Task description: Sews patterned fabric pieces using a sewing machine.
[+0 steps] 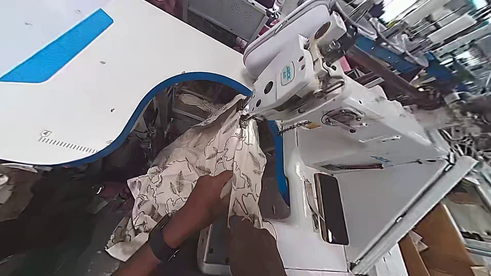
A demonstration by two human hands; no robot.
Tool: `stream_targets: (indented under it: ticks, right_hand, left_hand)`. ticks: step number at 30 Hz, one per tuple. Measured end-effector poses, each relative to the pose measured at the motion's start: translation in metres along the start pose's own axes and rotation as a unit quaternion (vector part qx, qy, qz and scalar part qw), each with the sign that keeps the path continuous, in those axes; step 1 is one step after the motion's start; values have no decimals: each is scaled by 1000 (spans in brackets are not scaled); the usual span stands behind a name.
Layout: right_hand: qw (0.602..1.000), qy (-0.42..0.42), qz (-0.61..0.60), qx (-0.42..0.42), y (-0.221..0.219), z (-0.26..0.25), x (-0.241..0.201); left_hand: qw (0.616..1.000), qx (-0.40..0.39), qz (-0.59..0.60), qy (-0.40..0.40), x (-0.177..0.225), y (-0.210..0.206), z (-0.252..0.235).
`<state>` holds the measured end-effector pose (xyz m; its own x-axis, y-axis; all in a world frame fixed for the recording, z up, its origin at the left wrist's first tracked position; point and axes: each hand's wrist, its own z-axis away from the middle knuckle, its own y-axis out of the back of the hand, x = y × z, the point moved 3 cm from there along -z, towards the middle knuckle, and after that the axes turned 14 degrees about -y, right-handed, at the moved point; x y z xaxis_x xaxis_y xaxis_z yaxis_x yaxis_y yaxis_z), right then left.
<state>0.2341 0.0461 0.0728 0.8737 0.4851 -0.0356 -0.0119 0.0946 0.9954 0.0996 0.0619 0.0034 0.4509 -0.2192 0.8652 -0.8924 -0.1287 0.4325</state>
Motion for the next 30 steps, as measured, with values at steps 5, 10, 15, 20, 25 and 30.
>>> stream_targets:
  ticks: [5, 10, 15, 20, 25, 30]
  right_hand:
    - [998, -6, 31, -53, 26, -5, -2]
    - [996, -4, 34, -78, 22, -19, 0]
    - [999, 25, 37, 1, 14, -31, -7]
    - [996, 36, 50, 68, 2, -50, -6]
    - [997, -6, 47, 58, 0, -80, -8]
    - [989, -113, 86, -29, -11, -62, 35]
  left_hand:
    - [999, 5, 0, -45, 7, -7, 13]
    - [992, 65, -12, -104, -7, -11, 15]
    - [987, 52, 48, -143, -13, -7, 10]
    - [977, 23, 175, -119, -34, -2, -10]
    - [977, 22, 190, -89, -43, 1, -39]
    - [994, 70, 60, -57, -22, 12, 17]
